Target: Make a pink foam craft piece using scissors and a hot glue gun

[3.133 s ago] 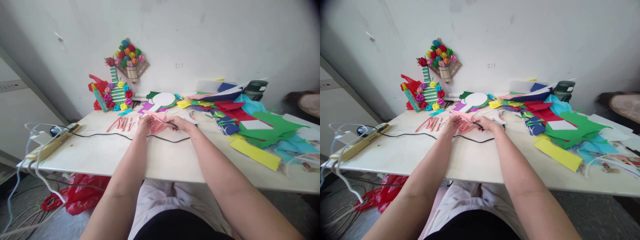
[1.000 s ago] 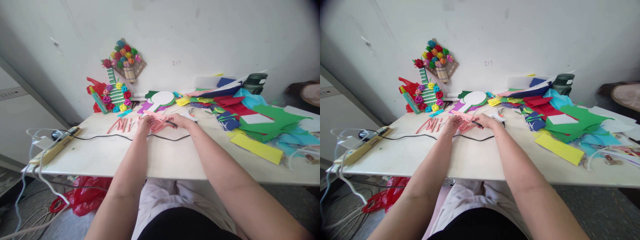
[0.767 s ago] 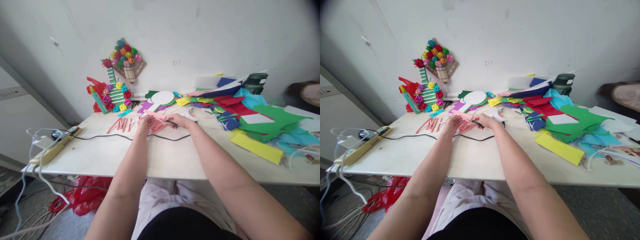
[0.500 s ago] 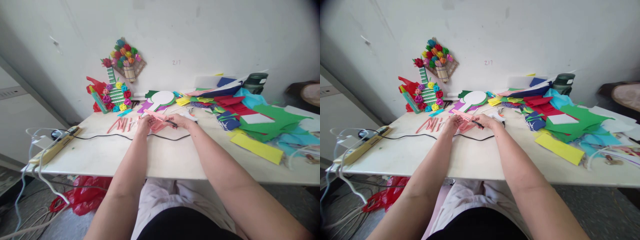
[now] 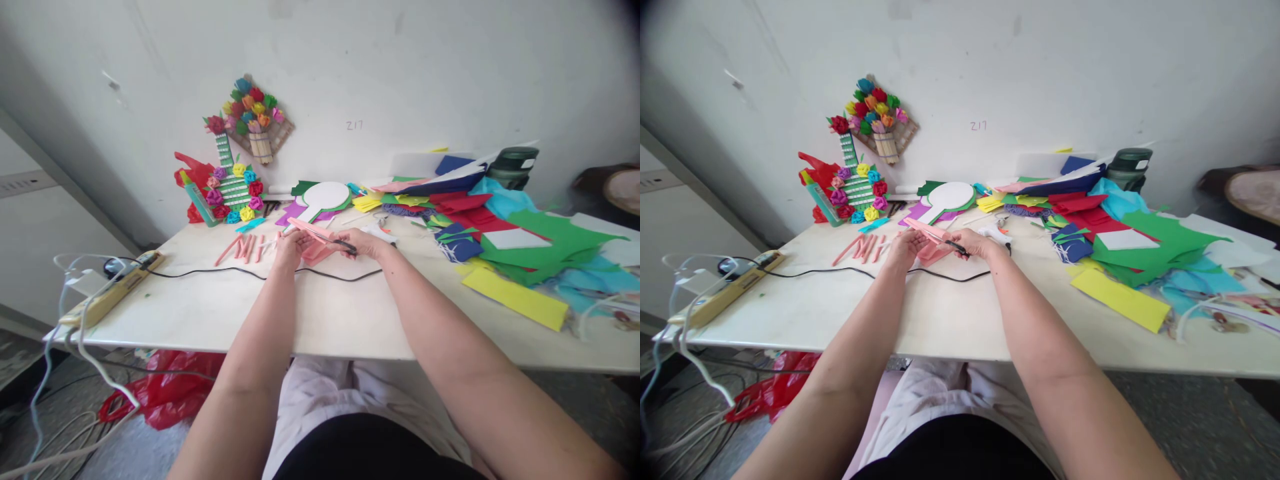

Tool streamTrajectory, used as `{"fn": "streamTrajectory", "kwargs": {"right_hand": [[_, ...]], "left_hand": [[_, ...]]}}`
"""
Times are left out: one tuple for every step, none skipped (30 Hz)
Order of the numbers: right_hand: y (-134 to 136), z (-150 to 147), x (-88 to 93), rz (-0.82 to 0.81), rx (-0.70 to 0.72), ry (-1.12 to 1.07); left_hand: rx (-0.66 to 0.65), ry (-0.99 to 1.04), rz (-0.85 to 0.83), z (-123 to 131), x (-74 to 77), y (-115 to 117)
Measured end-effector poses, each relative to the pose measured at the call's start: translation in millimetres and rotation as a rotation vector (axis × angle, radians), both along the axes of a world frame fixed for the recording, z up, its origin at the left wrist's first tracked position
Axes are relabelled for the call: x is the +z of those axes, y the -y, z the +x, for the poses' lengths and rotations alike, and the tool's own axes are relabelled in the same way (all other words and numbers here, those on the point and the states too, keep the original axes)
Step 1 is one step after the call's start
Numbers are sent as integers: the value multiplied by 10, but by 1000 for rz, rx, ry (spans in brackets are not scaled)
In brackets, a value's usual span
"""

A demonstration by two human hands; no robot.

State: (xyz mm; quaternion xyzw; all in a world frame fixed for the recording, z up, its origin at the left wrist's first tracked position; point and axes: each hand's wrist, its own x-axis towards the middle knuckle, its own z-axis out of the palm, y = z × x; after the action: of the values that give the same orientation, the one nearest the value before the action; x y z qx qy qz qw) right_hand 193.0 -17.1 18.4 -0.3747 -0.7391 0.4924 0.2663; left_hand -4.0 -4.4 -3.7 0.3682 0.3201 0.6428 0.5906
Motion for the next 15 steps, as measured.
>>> {"fn": "streamTrajectory", "kwargs": {"right_hand": [[-8,4,-7,-4,-1,-3],[-14,6,-13,-8,-1,-7],[-19,6,-19,-11,1,-13],[-25,6,-23,-13,6,-20],[-29,4,-27,-12,13,-25],[-35,2,-30,-9,21,-28],[-40,0,-34,-5,27,-29],[-44,-3,-37,-1,29,-28],[-48,-5,-40,1,25,-26],[-49,-8,-41,0,18,-24],[-47,-11,-40,-2,10,-24],[-43,-14,-38,-3,3,-28],[-37,-18,-34,-4,-1,-34],[-28,-23,-28,-6,-4,-39],[-19,-28,-22,-7,-11,-41]], "left_hand": [[4,-1,1,-3,-3,-1],[6,-5,2,-5,-5,-1],[4,-11,4,-6,-9,-1],[-2,-16,6,-6,-12,-1],[-9,-18,10,-6,-15,0],[-16,-20,13,-4,-17,1],[-20,-22,13,-1,-17,4],[-23,-25,13,3,-15,9],[-24,-28,12,8,-10,16],[-23,-32,10,14,-3,25],[-21,-35,8,21,5,35],[-19,-36,6,27,14,45],[-16,-37,4,33,22,55],[-14,-38,3,38,28,62],[-13,-38,4,41,32,67]]}}
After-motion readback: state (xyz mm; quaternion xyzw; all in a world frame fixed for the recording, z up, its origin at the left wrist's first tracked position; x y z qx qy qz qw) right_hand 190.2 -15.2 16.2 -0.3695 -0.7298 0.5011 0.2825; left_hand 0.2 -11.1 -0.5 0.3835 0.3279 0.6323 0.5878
